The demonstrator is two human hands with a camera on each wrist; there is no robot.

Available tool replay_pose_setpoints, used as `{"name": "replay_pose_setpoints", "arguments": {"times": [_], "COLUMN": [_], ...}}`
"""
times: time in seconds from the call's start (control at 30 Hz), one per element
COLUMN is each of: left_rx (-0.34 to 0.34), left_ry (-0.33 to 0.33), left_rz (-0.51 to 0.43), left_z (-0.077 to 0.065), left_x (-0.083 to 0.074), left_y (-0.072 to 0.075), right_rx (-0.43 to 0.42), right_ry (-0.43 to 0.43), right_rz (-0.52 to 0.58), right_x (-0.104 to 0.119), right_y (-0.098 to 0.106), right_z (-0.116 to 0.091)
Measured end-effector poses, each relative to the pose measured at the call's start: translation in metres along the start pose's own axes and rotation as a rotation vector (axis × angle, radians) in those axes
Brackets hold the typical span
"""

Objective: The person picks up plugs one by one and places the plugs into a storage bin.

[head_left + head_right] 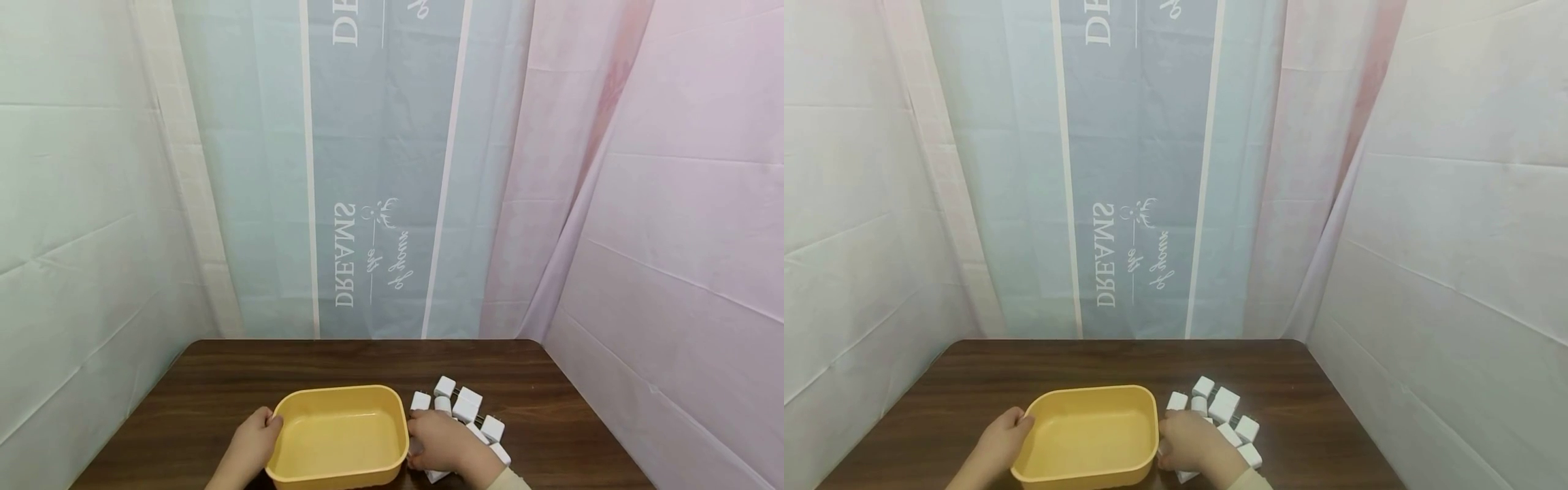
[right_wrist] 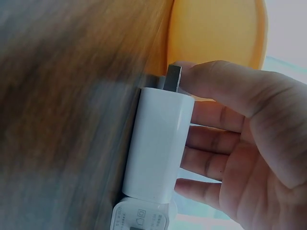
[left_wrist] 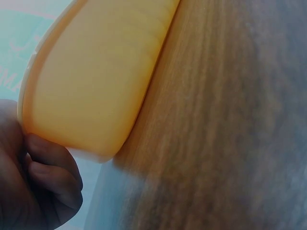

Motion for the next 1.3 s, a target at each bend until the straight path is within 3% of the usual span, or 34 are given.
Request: {"name": "replay_pose_setpoints", "arguments": {"times": [0.87, 1.3], "left_rx": [0.008, 0.005], "left_ry": [0.014, 0.019], "left_rz": [0.005, 0.012], "left_z": [0.001, 0.002], "left_x": [0.000, 0.003], "left_y": [0.000, -0.001], "right_rx": [-0.076, -0.054], "right_ry": [0.080, 0.043], "right_rz": [0.000, 0.060], "right_x": [-0.006, -0.012], "right_y": [0.016, 0.031], "right_z": [-0.004, -0.009]}}
Point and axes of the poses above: each hand's wrist, its own z-axis towards the middle knuckle, its own y-axis out of the back of the hand, x = y × z, the point moved 4 cm from there along z, towards the middle knuckle, and after that the axes turned 7 degrees about -z, right-handed, at the moved point
